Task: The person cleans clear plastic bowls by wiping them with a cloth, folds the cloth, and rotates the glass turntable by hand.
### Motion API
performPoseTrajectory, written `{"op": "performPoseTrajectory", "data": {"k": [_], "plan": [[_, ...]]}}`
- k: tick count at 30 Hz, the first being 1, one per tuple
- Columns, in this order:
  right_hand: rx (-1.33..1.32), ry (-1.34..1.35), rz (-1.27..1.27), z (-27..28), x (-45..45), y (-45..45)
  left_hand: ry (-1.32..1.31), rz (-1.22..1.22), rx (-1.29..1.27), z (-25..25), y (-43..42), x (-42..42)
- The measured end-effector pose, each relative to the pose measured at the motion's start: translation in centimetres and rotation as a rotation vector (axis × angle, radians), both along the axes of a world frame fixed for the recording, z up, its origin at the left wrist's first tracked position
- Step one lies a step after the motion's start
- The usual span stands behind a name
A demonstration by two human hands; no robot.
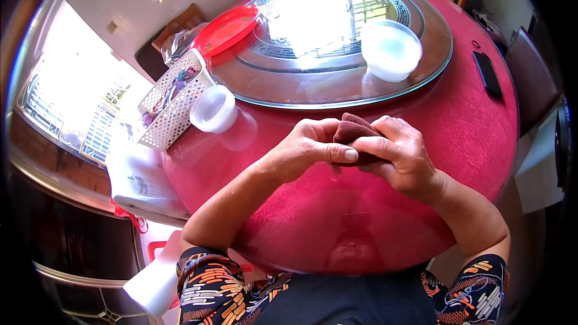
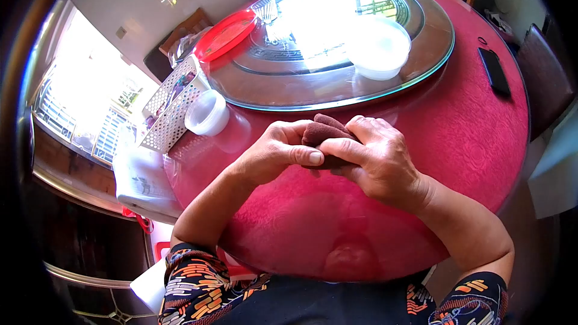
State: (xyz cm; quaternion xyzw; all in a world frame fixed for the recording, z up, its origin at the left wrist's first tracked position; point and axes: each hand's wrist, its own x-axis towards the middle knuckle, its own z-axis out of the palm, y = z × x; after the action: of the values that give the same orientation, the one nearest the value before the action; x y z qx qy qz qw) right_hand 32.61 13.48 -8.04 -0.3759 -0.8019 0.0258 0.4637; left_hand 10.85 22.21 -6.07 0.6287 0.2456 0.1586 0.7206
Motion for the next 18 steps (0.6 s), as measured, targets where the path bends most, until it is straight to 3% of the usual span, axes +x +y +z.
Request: {"op": "performPoseTrajectory", "data": {"k": [11,15,18], "plan": [[-0.016,-0.124,-0.047,0.1,0.0,0.0,-0.276,0.175,-0.082,-0.5,-0.9,0.6],[0.198,-0.356,-0.212,1.8,-0.8,-1.1,-0.236,0.242,-0.150,-1.3,-1.0,0.9],[0.197,-0.352,-0.219,0.9,-1.5,-1.0,-0.207,0.275,-0.131,-1.4,-1.7,1.3]]}}
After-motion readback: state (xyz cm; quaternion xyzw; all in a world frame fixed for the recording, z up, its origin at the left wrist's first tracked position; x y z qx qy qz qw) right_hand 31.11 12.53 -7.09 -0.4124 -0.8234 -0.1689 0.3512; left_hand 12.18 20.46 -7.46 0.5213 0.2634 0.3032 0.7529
